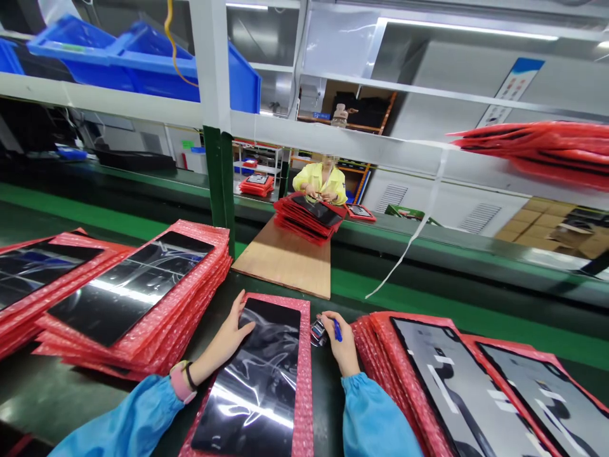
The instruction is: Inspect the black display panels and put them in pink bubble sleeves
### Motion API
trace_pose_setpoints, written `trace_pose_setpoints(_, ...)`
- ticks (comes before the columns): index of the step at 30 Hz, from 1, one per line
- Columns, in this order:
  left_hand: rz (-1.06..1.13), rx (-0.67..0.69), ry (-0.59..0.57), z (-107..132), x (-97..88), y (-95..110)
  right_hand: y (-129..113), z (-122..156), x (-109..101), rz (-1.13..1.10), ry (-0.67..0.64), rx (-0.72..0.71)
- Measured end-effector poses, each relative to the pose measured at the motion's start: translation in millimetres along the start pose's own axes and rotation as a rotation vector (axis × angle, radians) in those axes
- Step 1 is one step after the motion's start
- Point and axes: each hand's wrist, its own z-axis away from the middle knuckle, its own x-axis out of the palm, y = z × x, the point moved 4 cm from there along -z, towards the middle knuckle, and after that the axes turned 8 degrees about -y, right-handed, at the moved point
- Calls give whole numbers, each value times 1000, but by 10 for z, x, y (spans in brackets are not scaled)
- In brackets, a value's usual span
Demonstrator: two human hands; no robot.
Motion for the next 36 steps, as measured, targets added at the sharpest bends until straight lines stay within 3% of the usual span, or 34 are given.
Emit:
trace_pose_setpoints(4,-57,-2,23,91,-104,0,-17,61,-46,73,95,-52)
trace_pose_setpoints(8,2,-139,45,276,-314,-104,-164,316,37,180,237,-153)
trace_pose_setpoints(10,101,-237,24,408,-386,-129,-245,473,212,221,178,-197)
trace_pose_setpoints(14,351,-413,-73,656,-403,-31,-300,703,661,348,-124,-266)
trace_pose_setpoints(18,298,-535,-200,764,-360,90,-217,768,882,519,-316,-297)
trace_pose_setpoints(21,242,-626,-240,750,-309,90,-137,784,918,551,-303,-295)
trace_pose_setpoints(24,200,-662,-207,678,-243,87,-86,823,961,537,-265,-324)
trace_pose_setpoints(28,208,-659,-133,594,-193,138,-43,845,997,494,-271,-308)
trace_pose_setpoints(32,277,-630,-60,571,-261,194,-51,841,990,472,-280,-292)
trace_pose_setpoints(36,307,-618,-73,560,-290,211,-68,829,964,482,-273,-281)
